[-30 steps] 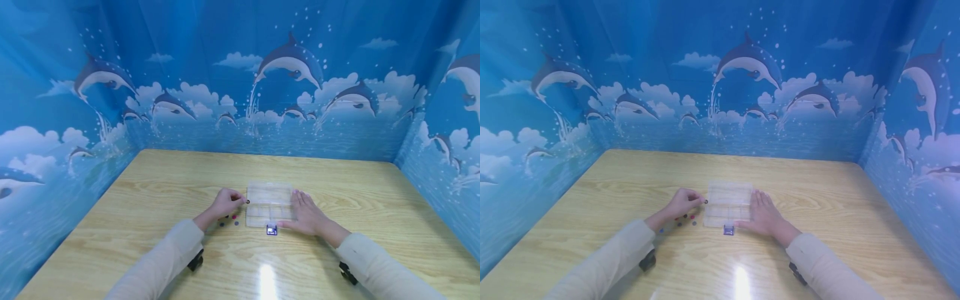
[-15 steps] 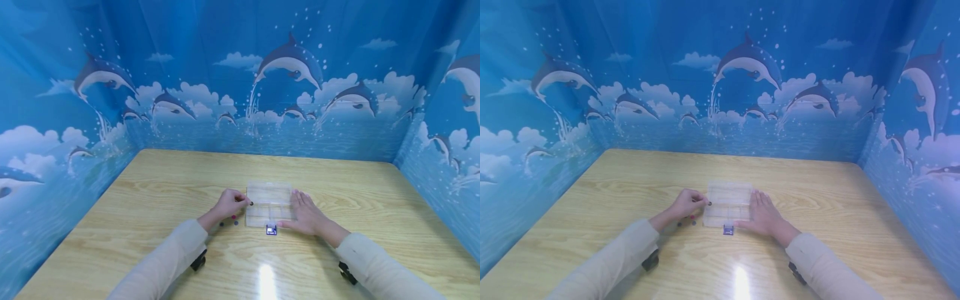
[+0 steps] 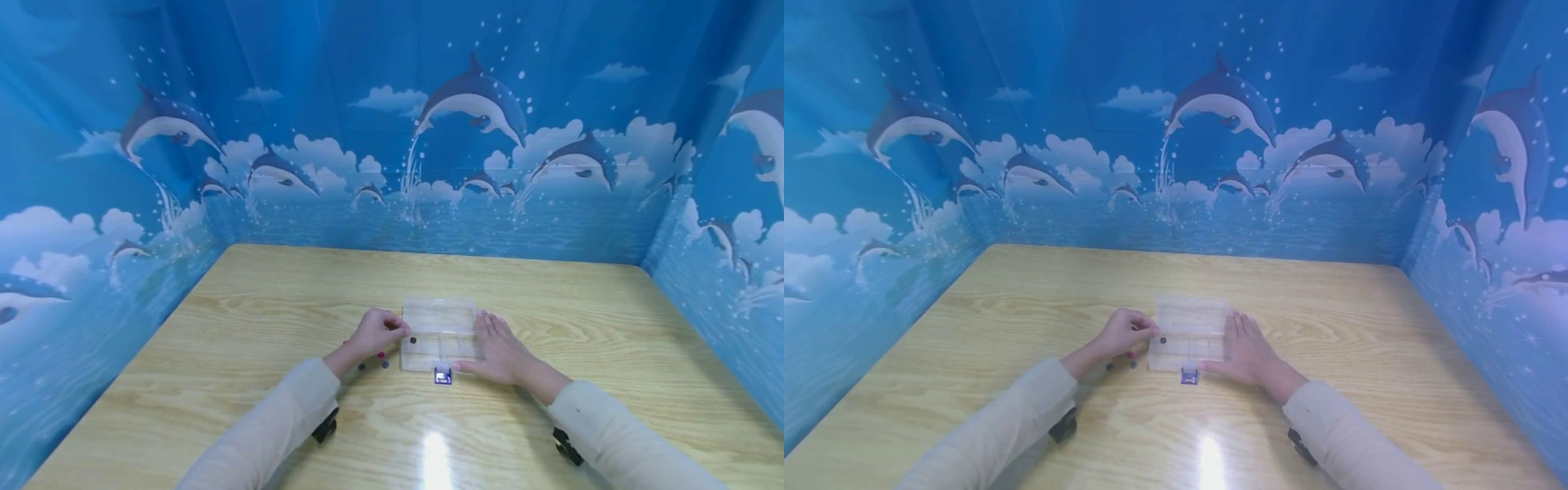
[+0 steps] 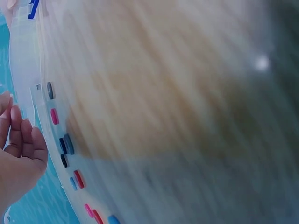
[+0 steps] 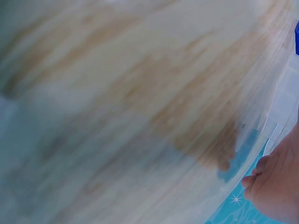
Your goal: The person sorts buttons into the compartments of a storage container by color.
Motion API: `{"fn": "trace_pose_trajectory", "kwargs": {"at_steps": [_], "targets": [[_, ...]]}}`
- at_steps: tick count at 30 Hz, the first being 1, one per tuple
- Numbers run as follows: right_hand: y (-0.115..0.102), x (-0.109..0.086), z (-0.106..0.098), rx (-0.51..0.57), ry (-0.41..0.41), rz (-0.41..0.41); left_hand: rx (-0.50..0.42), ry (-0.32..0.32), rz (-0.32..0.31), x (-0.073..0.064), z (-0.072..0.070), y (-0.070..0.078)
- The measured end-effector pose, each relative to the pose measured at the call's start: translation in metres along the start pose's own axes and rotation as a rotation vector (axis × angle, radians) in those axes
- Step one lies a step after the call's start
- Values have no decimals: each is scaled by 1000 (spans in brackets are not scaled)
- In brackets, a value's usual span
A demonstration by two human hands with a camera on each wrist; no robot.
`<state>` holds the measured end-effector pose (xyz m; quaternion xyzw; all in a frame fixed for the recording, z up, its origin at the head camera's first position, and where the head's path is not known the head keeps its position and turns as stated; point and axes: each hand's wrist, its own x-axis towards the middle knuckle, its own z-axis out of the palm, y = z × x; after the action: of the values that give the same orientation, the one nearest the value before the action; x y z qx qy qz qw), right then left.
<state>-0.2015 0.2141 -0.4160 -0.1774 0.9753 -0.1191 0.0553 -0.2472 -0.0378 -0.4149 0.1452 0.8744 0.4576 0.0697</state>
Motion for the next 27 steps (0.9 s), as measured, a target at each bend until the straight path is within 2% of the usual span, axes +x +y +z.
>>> {"fn": "trace_pose_trajectory", "kwargs": {"at_steps": [5, 13, 22, 27], "targets": [[0, -1, 0, 1, 0, 2, -1, 14, -19, 0, -3, -2], [0, -1, 1, 8, 3, 9, 16, 61, 45, -2, -11, -7], [0, 0, 1, 4, 5, 5, 27, 67, 9, -5, -21, -10], [1, 0, 1, -7, 2, 5, 24, 75, 18, -7, -26, -13]]}}
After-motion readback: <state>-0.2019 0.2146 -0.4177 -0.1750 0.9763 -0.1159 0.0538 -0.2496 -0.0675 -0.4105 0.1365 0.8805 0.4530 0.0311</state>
